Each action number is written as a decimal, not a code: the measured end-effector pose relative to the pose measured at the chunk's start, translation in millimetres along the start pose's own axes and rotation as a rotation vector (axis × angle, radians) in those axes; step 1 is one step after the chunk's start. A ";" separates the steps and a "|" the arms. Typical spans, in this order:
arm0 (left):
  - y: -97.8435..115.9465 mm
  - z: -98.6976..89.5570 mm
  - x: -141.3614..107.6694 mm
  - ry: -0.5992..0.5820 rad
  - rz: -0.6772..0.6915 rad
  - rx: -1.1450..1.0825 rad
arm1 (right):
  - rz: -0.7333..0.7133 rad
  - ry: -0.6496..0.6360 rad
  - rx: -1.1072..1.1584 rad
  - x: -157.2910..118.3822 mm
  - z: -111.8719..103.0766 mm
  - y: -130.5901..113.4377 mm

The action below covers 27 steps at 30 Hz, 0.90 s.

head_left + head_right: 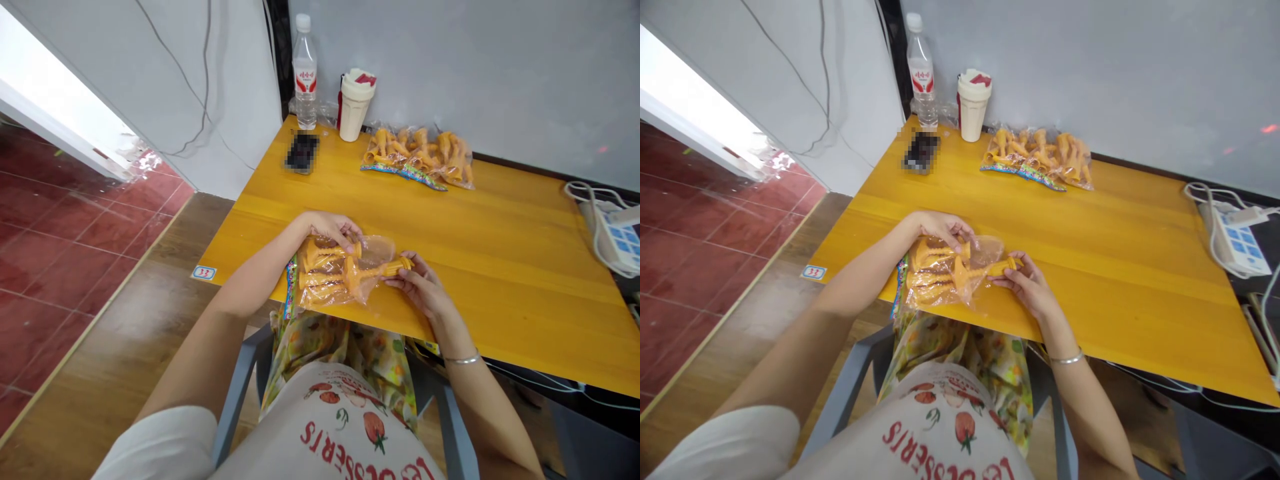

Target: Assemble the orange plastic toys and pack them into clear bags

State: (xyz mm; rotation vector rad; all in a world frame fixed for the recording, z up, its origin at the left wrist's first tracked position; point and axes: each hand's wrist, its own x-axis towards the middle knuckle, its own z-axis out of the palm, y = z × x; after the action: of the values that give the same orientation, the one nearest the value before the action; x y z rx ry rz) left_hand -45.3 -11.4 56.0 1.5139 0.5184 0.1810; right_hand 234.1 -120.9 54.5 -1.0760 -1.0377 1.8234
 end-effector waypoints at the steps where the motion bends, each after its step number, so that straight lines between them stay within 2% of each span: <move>1: 0.8 0.6 -0.3 -0.002 -0.010 -0.011 | -0.007 0.012 0.001 -0.3 -1.4 -1.4; 7: -2.7 0.5 0.1 -0.008 -0.057 -0.063 | -0.022 0.077 -0.011 -5.4 -14.4 -6.6; 12: -6.2 -0.1 0.8 0.004 -0.049 -0.087 | 0.026 0.014 -0.011 -4.7 -5.0 -2.4; 19: 0.8 2.3 -1.3 -0.026 -0.034 -0.133 | -0.020 0.079 -0.019 1.4 2.9 -2.3; 23: -5.1 2.9 2.4 -0.026 -0.019 -0.160 | 0.035 0.023 -0.041 -0.1 10.0 -2.0; 27: -8.1 5.8 6.9 -0.073 -0.027 -0.157 | 0.113 -0.096 -0.022 -0.4 26.3 4.3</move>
State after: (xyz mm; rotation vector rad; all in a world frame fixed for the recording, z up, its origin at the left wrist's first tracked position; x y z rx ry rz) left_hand -38.3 -14.3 46.4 1.3545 0.4555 0.1418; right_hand 209.3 -129.7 58.9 -1.0886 -1.0742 1.9751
